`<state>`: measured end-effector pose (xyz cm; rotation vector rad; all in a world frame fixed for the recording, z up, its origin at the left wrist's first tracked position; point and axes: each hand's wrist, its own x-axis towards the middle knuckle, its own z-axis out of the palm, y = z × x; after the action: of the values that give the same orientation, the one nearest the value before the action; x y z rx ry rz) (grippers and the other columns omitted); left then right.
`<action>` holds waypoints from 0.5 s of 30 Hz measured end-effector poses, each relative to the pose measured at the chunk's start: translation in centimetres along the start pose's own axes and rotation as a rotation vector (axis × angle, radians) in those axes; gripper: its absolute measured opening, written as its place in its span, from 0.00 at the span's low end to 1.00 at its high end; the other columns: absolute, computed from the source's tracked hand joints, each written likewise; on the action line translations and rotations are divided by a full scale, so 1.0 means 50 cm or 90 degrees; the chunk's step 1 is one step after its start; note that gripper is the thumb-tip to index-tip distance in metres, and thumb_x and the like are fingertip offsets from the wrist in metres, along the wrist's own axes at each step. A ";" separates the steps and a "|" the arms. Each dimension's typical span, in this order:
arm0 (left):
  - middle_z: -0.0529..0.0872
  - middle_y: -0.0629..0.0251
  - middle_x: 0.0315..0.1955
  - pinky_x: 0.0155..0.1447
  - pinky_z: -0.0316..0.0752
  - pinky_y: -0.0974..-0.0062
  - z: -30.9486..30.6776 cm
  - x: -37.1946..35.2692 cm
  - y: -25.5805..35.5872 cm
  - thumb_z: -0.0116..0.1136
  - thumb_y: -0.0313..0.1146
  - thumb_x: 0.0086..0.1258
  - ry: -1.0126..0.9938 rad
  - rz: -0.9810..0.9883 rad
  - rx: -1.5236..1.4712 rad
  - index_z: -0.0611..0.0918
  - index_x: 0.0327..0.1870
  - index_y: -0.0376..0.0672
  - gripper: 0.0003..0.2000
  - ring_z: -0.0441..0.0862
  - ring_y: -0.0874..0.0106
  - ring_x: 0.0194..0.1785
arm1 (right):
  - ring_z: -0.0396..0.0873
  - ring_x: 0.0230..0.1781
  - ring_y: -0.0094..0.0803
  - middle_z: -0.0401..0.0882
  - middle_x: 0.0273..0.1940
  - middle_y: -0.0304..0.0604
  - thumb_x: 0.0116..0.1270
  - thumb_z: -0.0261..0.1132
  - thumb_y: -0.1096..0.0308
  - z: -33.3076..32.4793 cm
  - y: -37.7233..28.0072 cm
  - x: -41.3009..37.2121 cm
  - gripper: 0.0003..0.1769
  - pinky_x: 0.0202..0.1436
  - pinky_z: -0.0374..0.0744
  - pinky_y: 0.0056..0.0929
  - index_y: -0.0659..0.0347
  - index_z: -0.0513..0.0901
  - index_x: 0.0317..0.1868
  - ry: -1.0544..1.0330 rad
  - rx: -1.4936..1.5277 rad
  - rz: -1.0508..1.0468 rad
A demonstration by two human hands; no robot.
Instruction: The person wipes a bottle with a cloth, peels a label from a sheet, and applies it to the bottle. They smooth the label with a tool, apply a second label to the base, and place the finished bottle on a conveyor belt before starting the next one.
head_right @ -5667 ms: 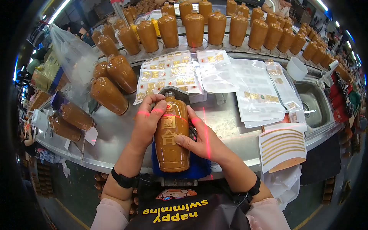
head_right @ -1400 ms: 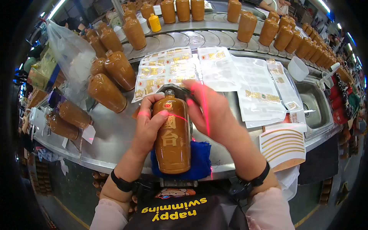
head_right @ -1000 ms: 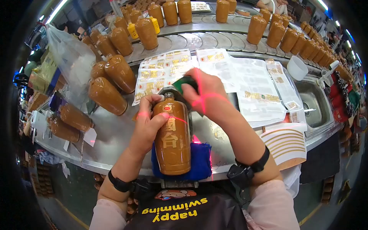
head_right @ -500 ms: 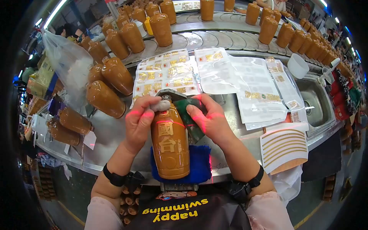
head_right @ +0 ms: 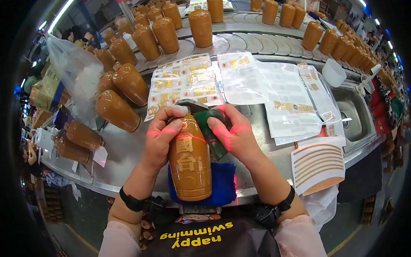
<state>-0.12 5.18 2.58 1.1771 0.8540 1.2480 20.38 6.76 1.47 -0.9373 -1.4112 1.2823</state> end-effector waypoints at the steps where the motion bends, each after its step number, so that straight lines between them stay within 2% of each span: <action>1: 0.79 0.67 0.48 0.60 0.70 0.80 0.002 0.000 0.001 0.55 0.27 0.73 0.004 0.000 0.000 0.76 0.51 0.38 0.09 0.74 0.80 0.52 | 0.74 0.36 0.16 0.80 0.37 0.34 0.73 0.63 0.68 0.000 -0.001 0.000 0.11 0.39 0.76 0.19 0.63 0.78 0.51 0.001 -0.001 -0.002; 7: 0.79 0.69 0.45 0.56 0.71 0.81 0.006 0.003 -0.001 0.57 0.28 0.73 0.028 0.010 0.042 0.77 0.49 0.38 0.08 0.75 0.82 0.49 | 0.74 0.34 0.16 0.79 0.36 0.34 0.72 0.63 0.69 0.002 0.000 0.000 0.10 0.37 0.76 0.19 0.63 0.78 0.50 0.008 -0.022 -0.022; 10: 0.80 0.69 0.44 0.56 0.72 0.81 0.009 0.002 0.004 0.55 0.29 0.75 0.027 0.036 0.074 0.77 0.49 0.39 0.07 0.75 0.81 0.48 | 0.76 0.37 0.17 0.81 0.37 0.38 0.72 0.65 0.69 -0.002 0.001 0.000 0.12 0.41 0.78 0.21 0.65 0.77 0.52 0.010 -0.025 -0.006; 13: 0.80 0.68 0.44 0.56 0.73 0.80 0.009 -0.005 0.013 0.52 0.30 0.77 0.036 -0.017 -0.099 0.76 0.51 0.39 0.08 0.76 0.80 0.49 | 0.80 0.40 0.25 0.83 0.40 0.43 0.68 0.67 0.71 -0.006 -0.036 -0.007 0.16 0.44 0.79 0.26 0.66 0.77 0.54 0.040 -0.120 -0.023; 15: 0.80 0.66 0.46 0.57 0.73 0.79 0.007 -0.012 0.009 0.51 0.30 0.77 0.034 -0.015 -0.118 0.76 0.53 0.39 0.09 0.76 0.80 0.50 | 0.80 0.46 0.36 0.82 0.47 0.50 0.64 0.67 0.73 -0.008 -0.057 0.003 0.20 0.50 0.80 0.32 0.63 0.78 0.57 0.008 -0.372 -0.262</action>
<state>-0.02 4.48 3.03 0.9870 0.7701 1.3144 20.94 6.57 4.27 -0.9526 -1.8962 0.5614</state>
